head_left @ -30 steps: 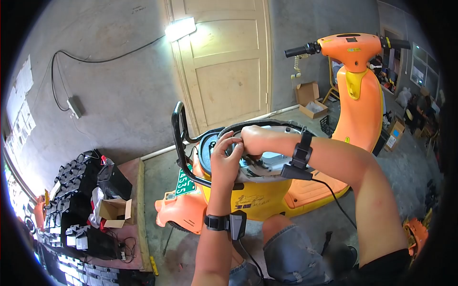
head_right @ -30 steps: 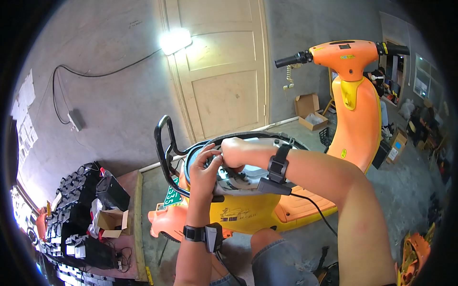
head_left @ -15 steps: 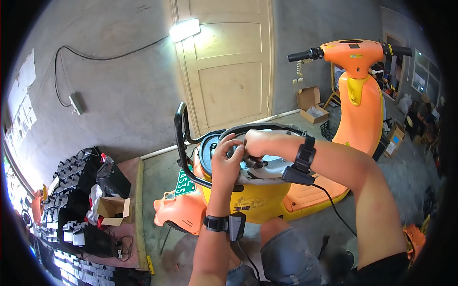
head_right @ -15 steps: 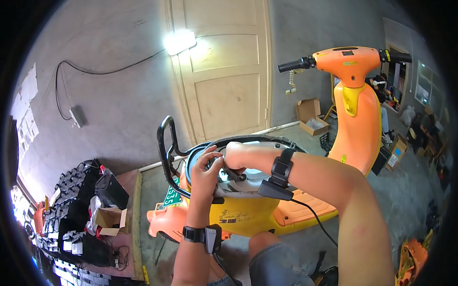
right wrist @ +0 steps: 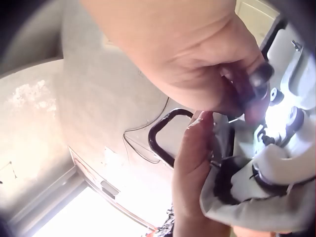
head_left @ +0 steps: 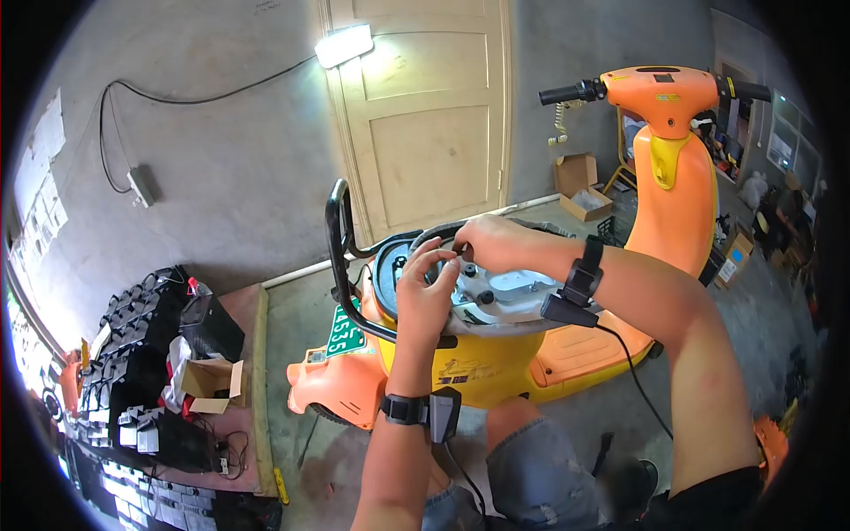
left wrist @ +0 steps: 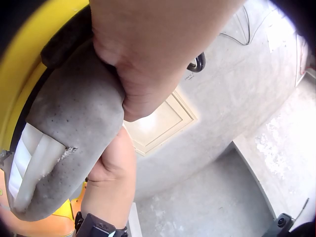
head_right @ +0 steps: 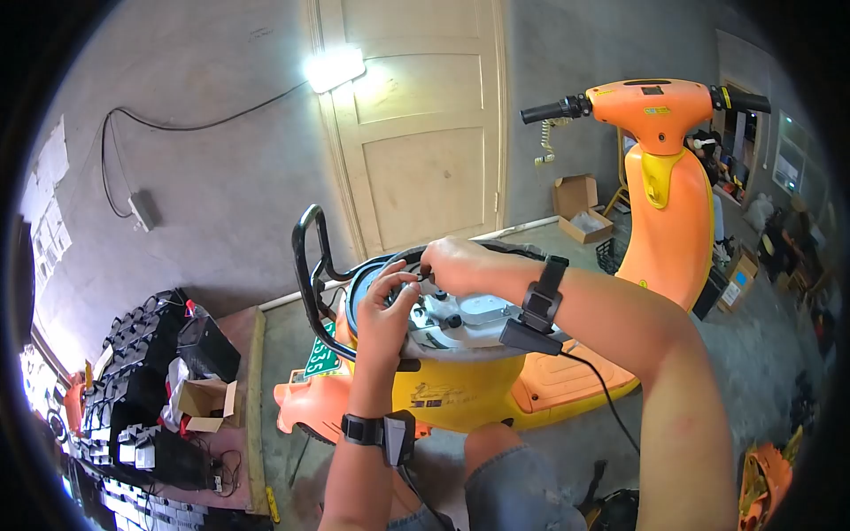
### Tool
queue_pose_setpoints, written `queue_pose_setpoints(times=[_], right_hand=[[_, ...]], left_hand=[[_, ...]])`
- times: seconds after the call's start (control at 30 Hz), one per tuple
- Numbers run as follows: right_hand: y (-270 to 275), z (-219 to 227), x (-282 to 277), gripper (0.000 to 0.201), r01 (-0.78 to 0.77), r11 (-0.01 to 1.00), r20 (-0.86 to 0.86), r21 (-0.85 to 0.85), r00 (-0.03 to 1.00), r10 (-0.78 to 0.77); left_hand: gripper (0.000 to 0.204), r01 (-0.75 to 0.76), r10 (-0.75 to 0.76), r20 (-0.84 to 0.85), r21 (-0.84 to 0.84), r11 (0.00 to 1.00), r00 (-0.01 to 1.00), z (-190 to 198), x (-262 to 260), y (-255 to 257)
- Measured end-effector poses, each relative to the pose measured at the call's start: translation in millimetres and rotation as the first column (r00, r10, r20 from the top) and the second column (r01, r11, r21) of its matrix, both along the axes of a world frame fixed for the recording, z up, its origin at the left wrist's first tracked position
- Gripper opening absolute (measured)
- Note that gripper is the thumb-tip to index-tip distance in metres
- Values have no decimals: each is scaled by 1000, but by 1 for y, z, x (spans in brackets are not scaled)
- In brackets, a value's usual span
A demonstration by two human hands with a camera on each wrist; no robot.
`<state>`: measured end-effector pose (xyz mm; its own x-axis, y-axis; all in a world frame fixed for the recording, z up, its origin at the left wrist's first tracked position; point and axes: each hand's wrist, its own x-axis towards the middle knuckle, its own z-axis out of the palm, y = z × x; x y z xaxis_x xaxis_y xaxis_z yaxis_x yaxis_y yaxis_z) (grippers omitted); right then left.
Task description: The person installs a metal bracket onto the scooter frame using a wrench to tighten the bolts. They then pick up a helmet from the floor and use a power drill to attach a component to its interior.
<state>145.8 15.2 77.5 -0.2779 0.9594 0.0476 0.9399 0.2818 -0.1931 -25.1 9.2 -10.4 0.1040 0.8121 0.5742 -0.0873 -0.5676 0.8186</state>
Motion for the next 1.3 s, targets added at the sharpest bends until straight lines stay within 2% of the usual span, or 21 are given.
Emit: queue_pose_setpoints(times=[0.07,0.17,0.4,0.47,0.6,0.67,0.77,0.8,0.93,1.0,1.03,1.1,1.17,1.27,1.3], right_hand=[[4,-3,8,27,-178,981,30,76,984,176],[4,-3,8,28,-238,970,117,56,966,230],[11,-3,9,25,-295,954,146,42,947,286],[7,-4,8,23,-250,967,83,52,966,245],[10,-8,12,20,-206,978,70,22,976,205],[14,-15,15,18,-176,984,-9,25,984,176],[9,-7,10,17,-141,990,-12,-25,990,141],[12,-11,12,15,-185,983,-53,-16,982,184],[13,-13,14,14,-204,979,-31,-14,979,203],[3,-11,6,17,-18,993,28,-112,999,21],[-5,-9,-5,25,-17,998,109,-67,994,24],[-26,5,-27,27,125,984,190,-131,977,-98],[-29,10,-32,27,105,988,125,-110,988,-91],[-23,13,-32,26,189,949,-30,-251,979,-203],[-25,10,-33,26,191,949,-28,-252,978,-204]], left_hand=[[20,-2,2,-2,8,1000,1000,-1,0,0],[19,-9,9,1,4,1000,1000,1,0,-1],[18,1,-1,9,-5,1000,1000,1,1,-3],[18,-5,5,21,-5,1000,1000,-1,0,-1],[19,-2,2,10,14,1000,1000,0,1,-1],[19,-6,6,0,23,1000,1000,2,0,-3],[19,-9,9,-1,18,1000,1000,0,0,-1],[19,-11,10,6,14,1000,1000,0,1,-1],[19,-13,13,1,8,1000,1000,1,0,-1],[19,-22,22,-3,8,1000,1000,1,0,-2],[19,-31,31,-9,6,1000,999,1,0,-1],[18,-37,37,-4,10,999,999,2,1,-2],[18,-22,22,7,12,1000,1000,4,1,-4],[18,-18,18,16,8,1000,1000,1,3,-1],[18,-26,26,20,12,1000,999,1,2,-1]])
